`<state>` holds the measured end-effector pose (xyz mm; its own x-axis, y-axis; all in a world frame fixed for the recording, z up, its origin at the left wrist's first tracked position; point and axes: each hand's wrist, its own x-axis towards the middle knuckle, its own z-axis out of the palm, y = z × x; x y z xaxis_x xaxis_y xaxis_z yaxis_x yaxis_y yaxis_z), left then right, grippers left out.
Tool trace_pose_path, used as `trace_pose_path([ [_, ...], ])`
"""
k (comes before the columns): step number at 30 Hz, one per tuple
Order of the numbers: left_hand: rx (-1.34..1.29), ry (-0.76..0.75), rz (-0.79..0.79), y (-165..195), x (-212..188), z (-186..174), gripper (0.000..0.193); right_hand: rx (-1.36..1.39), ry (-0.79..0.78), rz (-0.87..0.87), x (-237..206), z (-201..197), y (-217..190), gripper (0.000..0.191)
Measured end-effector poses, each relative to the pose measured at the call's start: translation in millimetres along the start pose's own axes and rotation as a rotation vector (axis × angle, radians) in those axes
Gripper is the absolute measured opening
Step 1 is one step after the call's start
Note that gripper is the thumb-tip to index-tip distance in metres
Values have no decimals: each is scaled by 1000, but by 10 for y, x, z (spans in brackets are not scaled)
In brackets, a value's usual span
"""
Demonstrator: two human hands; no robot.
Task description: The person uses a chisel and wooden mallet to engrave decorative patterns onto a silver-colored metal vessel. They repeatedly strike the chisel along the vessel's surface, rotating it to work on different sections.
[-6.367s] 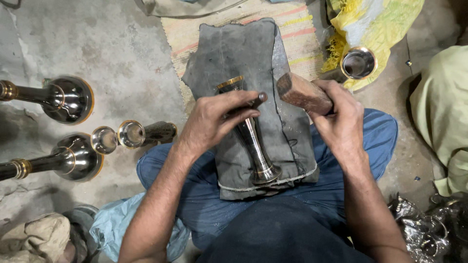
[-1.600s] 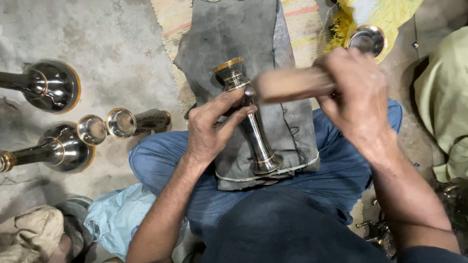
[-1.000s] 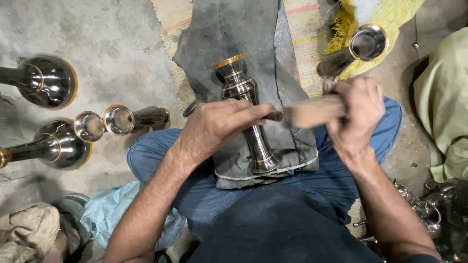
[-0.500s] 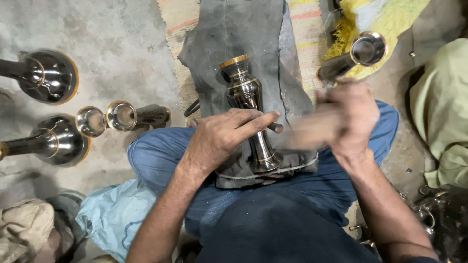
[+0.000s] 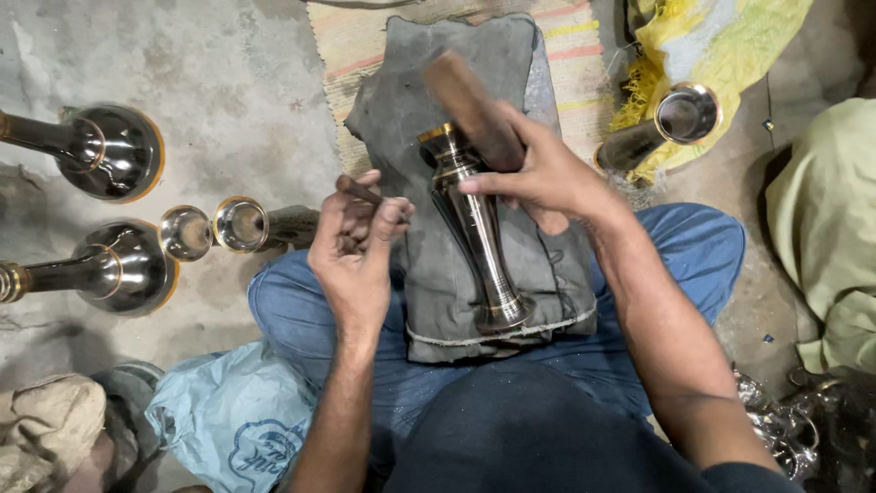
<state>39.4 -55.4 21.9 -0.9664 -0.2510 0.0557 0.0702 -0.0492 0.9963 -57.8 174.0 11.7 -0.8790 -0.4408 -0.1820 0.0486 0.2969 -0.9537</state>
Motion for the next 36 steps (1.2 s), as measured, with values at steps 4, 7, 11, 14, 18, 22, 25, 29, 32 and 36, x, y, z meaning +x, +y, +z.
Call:
trace_pose_path([
  [4, 107, -190, 116, 4, 58, 134, 28, 83, 10, 3, -85, -16, 30, 92],
  [7, 262, -355, 295, 12, 124, 320, 34, 87, 88, 41, -254, 13, 36, 87],
  [11, 470, -547, 443, 47, 332, 434, 39, -178, 406, 131, -626, -88, 76, 68],
  [14, 486, -635, 430, 78, 409, 467, 38, -514, 555, -81, -891, -222, 144, 59],
  [18, 525, -600, 274, 110, 416, 563, 40, -562, 648, -172, -1150, -285, 212, 62],
  [22, 632, -661, 514, 125, 405, 620, 36, -555, 660, -179, -1269, -316, 187, 59],
  [25, 651, -701, 513, 93, 476, 647, 34, -756, 723, -179, -1273, -308, 130, 61],
  [29, 702, -807, 545, 48, 530, 678, 34, -328, 841, -17, -1190, -253, 91, 41],
  [32, 703, -849, 608, 59, 556, 694, 36, -307, 844, -158, -1170, -238, 125, 38],
  [36, 733, -899, 531, 112, 550, 691, 36, -424, 810, -112, -1221, -228, 245, 25],
])
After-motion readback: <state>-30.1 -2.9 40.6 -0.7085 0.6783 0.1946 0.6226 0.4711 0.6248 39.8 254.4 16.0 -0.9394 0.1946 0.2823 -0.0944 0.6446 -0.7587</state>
